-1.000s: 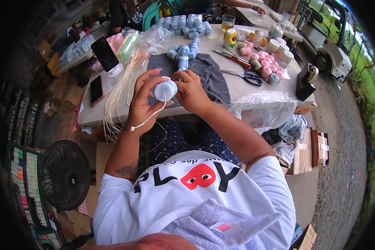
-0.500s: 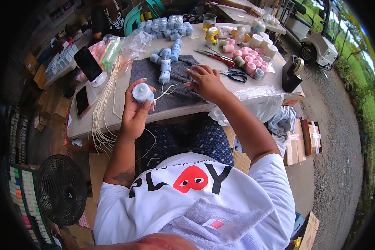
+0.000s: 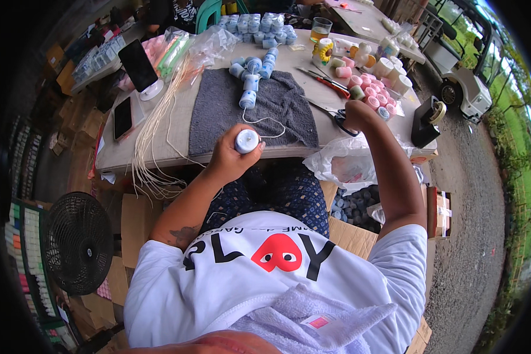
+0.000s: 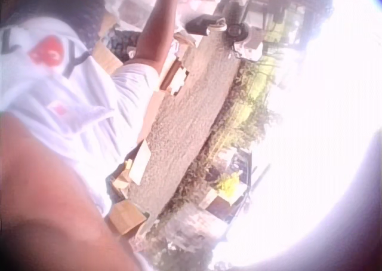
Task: The person threads small cylindrical foam pieces onto a white string, ties knots between them, and uses scissors to trim excess string. They repeatedly reach into a box to retrieve foam pieces and place the assembled string on a gray cloth on the table.
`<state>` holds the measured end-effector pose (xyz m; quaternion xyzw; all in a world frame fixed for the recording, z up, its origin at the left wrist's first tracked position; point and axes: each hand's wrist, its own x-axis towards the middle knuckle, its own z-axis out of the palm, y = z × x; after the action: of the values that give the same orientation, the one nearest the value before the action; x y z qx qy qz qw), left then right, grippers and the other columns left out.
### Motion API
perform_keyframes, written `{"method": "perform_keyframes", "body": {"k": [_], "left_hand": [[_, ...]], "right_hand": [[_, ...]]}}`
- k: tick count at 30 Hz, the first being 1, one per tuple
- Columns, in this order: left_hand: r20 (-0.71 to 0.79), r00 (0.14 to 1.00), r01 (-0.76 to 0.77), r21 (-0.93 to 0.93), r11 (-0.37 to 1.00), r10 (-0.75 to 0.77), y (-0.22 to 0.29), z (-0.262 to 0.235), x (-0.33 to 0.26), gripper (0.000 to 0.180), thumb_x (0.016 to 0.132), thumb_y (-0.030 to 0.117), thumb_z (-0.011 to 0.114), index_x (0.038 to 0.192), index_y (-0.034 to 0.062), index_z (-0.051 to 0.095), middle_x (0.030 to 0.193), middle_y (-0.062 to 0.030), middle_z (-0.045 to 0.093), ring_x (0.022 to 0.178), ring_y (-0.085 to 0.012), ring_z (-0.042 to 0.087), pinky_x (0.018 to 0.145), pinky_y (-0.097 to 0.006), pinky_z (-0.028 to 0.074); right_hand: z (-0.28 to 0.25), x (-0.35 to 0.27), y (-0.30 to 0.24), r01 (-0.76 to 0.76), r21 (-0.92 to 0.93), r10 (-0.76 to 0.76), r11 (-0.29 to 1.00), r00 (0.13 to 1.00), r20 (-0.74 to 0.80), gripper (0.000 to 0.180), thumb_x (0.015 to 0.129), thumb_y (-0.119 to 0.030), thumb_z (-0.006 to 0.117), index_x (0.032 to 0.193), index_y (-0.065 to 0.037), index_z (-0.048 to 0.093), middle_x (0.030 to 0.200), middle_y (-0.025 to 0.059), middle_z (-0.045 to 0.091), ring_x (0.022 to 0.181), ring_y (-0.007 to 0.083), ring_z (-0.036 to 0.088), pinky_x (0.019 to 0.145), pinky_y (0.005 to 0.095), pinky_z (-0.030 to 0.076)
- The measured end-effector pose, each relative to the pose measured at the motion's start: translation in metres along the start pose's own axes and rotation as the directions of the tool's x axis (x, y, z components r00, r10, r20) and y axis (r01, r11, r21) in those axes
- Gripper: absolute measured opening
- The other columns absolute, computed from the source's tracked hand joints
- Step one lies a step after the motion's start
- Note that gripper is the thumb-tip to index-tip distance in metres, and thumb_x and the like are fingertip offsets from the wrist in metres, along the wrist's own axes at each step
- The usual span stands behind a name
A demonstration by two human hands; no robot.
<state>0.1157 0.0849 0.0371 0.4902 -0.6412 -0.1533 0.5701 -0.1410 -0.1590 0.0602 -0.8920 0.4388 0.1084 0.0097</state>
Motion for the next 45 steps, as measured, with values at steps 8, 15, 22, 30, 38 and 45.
{"method": "perform_keyframes", "body": {"k": [8,15,22,30,38,45], "left_hand": [[-0.042,0.995,-0.089,0.074,0.993,0.092,-0.002,0.001,-0.002,0.023,0.072,0.008,0.073,0.088,0.0033,0.056,0.078,-0.0119,0.062,0.071,-0.0238,0.063,0.064,-0.034,0.049],[-0.011,1.000,-0.014,0.082,0.997,0.015,-0.001,0.002,0.000,0.031,0.068,0.008,0.073,0.092,0.0028,0.055,0.083,-0.0176,0.062,0.079,-0.0368,0.063,0.067,-0.041,0.051],[-0.016,0.995,-0.092,0.135,0.987,0.095,0.001,0.006,0.012,0.030,0.067,0.007,0.072,0.091,0.0029,0.055,0.083,-0.0164,0.062,0.078,-0.0362,0.063,0.067,-0.042,0.051],[-0.038,0.996,-0.069,0.178,0.982,0.076,-0.003,0.004,0.007,0.030,0.066,0.006,0.073,0.089,0.0036,0.055,0.081,-0.0152,0.061,0.077,-0.0349,0.063,0.067,-0.040,0.050],[-0.045,0.993,-0.101,0.187,0.977,0.111,0.000,0.003,0.015,0.027,0.067,0.005,0.072,0.088,0.0032,0.055,0.080,-0.0143,0.061,0.074,-0.0327,0.063,0.065,-0.039,0.050],[0.003,0.986,0.167,-0.161,0.973,-0.169,0.002,-0.006,0.020,0.019,0.077,0.008,0.071,0.089,0.0055,0.057,0.082,-0.0095,0.063,0.078,-0.0246,0.064,0.067,-0.034,0.050]], "right_hand": [[-0.012,-0.062,-0.041,0.235,0.971,0.029,-0.036,0.972,-0.234,0.032,0.077,-0.017,0.074,0.101,0.000,0.058,0.091,0.0101,0.065,0.080,0.0191,0.065,0.069,0.0337,0.052],[-0.047,-0.154,-0.158,0.759,0.622,0.084,-0.190,0.644,-0.760,0.027,0.088,0.000,0.057,0.114,-0.002,0.049,0.117,0.0179,0.057,0.108,0.0310,0.058,0.092,0.0403,0.048],[-0.001,-0.139,-0.174,0.659,0.751,-0.021,0.051,0.752,-0.658,0.031,0.090,0.005,0.048,0.120,-0.001,0.041,0.121,0.0187,0.050,0.113,0.0273,0.054,0.094,0.0373,0.044],[-0.032,-0.147,-0.175,0.729,0.656,-0.040,-0.197,0.662,-0.748,0.032,0.089,0.006,0.050,0.118,-0.003,0.039,0.112,0.0166,0.052,0.108,0.0289,0.056,0.090,0.0381,0.046],[-0.048,-0.151,-0.174,0.772,0.583,0.086,-0.254,0.619,-0.781,0.033,0.090,0.010,0.044,0.119,-0.004,0.037,0.116,0.0171,0.051,0.112,0.0254,0.054,0.094,0.0345,0.043],[-0.030,-0.134,-0.167,0.580,0.730,-0.131,-0.362,0.744,-0.655,0.039,0.086,0.007,0.056,0.120,-0.003,0.040,0.113,0.0141,0.056,0.107,0.0232,0.058,0.094,0.0362,0.045]]}}
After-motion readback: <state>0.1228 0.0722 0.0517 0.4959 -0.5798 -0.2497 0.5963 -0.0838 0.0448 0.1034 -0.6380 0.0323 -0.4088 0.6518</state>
